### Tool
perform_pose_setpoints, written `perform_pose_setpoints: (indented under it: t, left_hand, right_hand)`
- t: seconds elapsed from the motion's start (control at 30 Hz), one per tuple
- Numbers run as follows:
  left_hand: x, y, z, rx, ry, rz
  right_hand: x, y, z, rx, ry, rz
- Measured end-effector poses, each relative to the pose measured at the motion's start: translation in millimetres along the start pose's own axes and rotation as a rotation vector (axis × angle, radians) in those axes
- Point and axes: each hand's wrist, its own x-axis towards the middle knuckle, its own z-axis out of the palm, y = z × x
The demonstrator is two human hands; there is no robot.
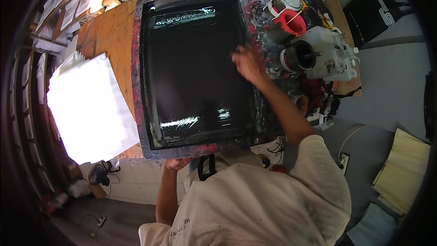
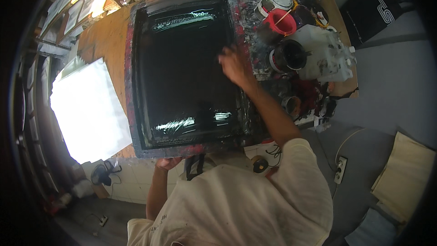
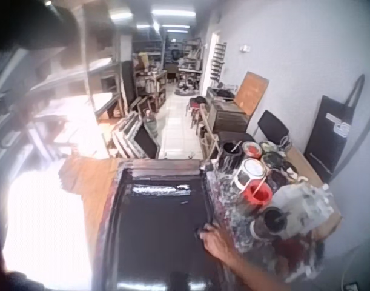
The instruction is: The person cleans and wipes a screen printing frame on a workbench with a cloth and a spray bottle, then lifts the frame to check the fabric underneath.
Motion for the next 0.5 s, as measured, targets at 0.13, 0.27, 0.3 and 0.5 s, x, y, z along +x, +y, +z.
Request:
perform_pose_setpoints:
  t: [0.13,0.27,0.3,0.5]
  left_hand:
    - [-0.2,3.9,13.6,0.040,-0.107,0.127]
    - [0.1,0.0,3.0,-0.038,-0.030,0.115]
    - [1.2,2.6,10.6,-0.059,-0.015,0.109]
    - [-4.2,-4.8,-6.0,-0.120,-0.026,0.098]
  right_hand:
    - [70.0,-35.9,7.5,0.070,-0.094,0.050]
    - [18.7,-122.3,35.1,0.213,0.173,-0.343]
    - [18.3,-119.7,29.8,0.215,0.089,-0.317]
    - [77.4,17.1,13.7,-0.149,0.168,0.065]
